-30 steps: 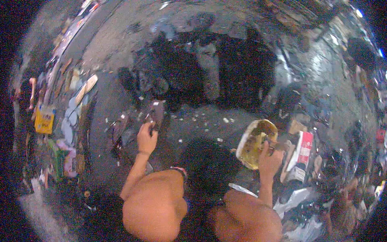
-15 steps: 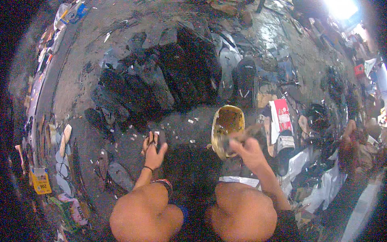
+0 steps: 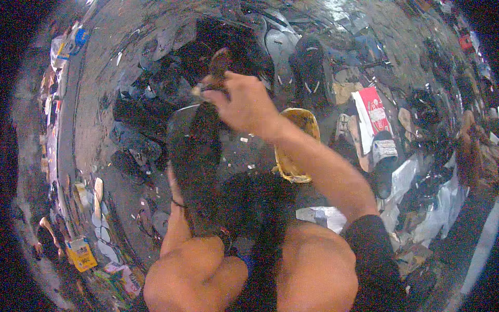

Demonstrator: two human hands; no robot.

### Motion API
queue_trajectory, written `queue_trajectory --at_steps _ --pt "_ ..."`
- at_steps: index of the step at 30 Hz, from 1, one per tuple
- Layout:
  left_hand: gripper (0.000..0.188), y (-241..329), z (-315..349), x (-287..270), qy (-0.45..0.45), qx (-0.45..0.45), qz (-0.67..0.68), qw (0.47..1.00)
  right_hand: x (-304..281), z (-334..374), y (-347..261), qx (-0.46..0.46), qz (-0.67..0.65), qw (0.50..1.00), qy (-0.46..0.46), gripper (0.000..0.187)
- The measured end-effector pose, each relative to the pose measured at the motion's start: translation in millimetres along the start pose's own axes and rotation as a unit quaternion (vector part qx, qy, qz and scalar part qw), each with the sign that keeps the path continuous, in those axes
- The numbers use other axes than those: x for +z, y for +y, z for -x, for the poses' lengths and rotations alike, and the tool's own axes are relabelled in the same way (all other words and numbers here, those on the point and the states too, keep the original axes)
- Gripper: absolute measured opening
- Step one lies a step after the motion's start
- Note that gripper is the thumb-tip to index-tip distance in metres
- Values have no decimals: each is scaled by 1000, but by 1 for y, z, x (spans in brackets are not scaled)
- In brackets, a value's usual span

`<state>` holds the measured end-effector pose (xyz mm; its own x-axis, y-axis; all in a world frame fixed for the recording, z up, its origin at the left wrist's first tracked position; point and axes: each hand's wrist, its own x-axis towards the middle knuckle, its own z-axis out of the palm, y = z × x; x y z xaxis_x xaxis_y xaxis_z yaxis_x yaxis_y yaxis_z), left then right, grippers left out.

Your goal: The person sits on the floor and repeatedly picks up black flip-flops from a pile. Using a brush and a container of yellow paint, they apply the paint to the soles of the slippers and then place them back on the pile.

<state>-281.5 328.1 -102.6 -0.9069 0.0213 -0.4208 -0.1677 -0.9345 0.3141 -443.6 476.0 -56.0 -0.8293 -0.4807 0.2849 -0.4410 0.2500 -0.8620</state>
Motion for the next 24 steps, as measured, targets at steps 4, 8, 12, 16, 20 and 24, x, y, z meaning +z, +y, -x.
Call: queue_trajectory --at_steps 4,8,12,16,20,24 --pt "60 21 6 -35 -1 161 -165 973 2 17 -34 -67 -113 991 41 20" --pt "58 23 -2 -48 33 112 -43 992 19 80 -62 -87 -150 976 -135 11" --pt "62 2 1 -3 -33 105 -7 994 6 -1 -30 -47 -31 997 52 20" --pt "63 18 11 -2 4 136 -74 988 5 8 -25 -4 -223 975 -6 21" --pt "63 29 16 -12 23 174 -86 981 -4 0 -17 4 -141 990 31 20" --pt "64 48 -9 -33 -143 131 16 981 26 89 -37 -120 -184 964 -150 29"
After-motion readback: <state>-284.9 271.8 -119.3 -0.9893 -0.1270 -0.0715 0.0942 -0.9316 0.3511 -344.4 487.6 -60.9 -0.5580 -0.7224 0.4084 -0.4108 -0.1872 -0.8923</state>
